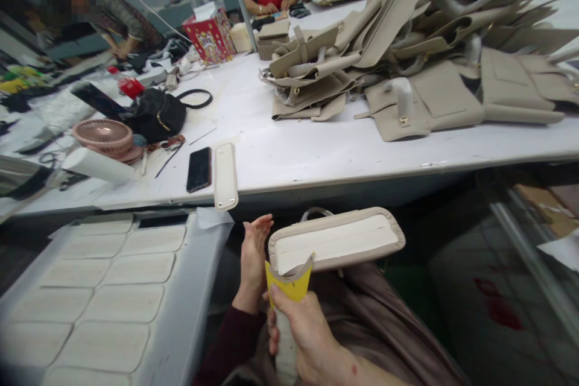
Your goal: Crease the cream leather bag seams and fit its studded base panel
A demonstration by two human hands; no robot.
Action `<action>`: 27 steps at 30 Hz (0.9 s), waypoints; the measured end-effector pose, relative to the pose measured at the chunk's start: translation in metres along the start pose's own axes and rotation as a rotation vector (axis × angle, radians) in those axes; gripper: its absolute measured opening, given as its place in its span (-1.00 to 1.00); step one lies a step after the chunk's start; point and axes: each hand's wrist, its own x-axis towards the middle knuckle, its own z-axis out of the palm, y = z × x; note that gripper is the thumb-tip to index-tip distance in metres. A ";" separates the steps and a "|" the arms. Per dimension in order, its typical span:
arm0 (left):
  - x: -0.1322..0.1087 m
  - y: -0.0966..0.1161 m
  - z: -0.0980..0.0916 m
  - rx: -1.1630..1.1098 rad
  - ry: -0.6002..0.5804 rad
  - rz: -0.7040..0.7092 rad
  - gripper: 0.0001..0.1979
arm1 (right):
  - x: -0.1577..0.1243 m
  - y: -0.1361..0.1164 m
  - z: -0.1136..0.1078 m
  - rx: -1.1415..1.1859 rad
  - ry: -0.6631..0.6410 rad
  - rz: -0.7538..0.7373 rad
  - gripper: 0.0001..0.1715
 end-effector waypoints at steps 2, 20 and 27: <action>-0.004 0.004 0.004 0.035 -0.117 0.043 -0.38 | 0.000 -0.001 -0.002 -0.012 -0.014 -0.002 -0.38; -0.012 0.009 0.021 0.287 -0.085 0.054 -0.41 | 0.007 -0.035 -0.022 -0.177 -0.177 0.191 -0.34; -0.005 0.015 0.030 0.498 -0.004 0.174 -0.44 | 0.014 -0.042 -0.027 -0.167 -0.182 0.196 -0.36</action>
